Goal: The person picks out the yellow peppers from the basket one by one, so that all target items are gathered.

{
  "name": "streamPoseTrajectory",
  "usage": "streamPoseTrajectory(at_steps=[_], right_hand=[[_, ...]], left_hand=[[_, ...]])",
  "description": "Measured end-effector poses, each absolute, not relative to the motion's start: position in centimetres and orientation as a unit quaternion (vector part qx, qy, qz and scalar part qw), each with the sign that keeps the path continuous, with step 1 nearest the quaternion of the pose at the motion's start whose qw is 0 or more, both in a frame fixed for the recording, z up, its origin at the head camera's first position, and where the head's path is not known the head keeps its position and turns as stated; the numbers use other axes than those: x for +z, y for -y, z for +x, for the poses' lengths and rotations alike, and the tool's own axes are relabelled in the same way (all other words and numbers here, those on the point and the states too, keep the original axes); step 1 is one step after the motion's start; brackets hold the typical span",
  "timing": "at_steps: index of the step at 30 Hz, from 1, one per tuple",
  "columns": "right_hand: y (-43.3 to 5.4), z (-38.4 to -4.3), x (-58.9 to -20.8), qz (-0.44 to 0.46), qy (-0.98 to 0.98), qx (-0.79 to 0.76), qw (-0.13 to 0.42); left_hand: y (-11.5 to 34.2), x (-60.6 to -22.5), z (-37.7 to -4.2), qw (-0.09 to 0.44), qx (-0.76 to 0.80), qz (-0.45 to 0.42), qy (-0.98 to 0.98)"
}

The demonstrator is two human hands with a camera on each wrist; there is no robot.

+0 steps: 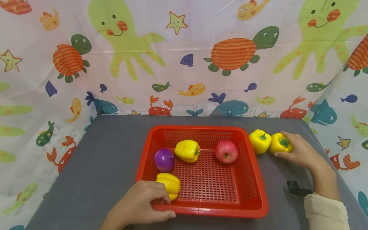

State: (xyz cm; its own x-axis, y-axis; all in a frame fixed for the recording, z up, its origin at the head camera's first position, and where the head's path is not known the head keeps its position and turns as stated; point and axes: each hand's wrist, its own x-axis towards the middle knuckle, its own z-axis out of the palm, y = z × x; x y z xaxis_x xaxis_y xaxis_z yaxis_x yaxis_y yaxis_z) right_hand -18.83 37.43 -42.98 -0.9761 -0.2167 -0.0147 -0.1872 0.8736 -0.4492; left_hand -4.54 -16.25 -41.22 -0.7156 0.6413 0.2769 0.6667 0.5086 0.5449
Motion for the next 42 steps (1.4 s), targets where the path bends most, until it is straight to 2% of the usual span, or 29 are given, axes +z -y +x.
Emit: streamPoseTrajectory(at_steps=[15, 25, 32, 42], right_hand=[[-37.3, -18.7, -42.0, -0.096, -0.962, -0.247, 0.058], [-35.2, -18.3, -38.7, -0.124, -0.966, -0.222, 0.046], [-30.6, -17.3, -35.0, -0.203, -0.958, -0.204, -0.003], [-23.4, -18.3, -32.8, -0.347, -0.911, -0.223, 0.015]], left_hand=[[16.2, -41.1, -4.6, 0.029, -0.318, -0.382, 0.867], [16.2, -41.1, -4.6, 0.025, -0.323, -0.379, 0.867], [16.2, -41.1, -4.6, 0.023, -0.323, -0.379, 0.867], [16.3, -41.3, -4.5, 0.023, -0.322, -0.378, 0.868]])
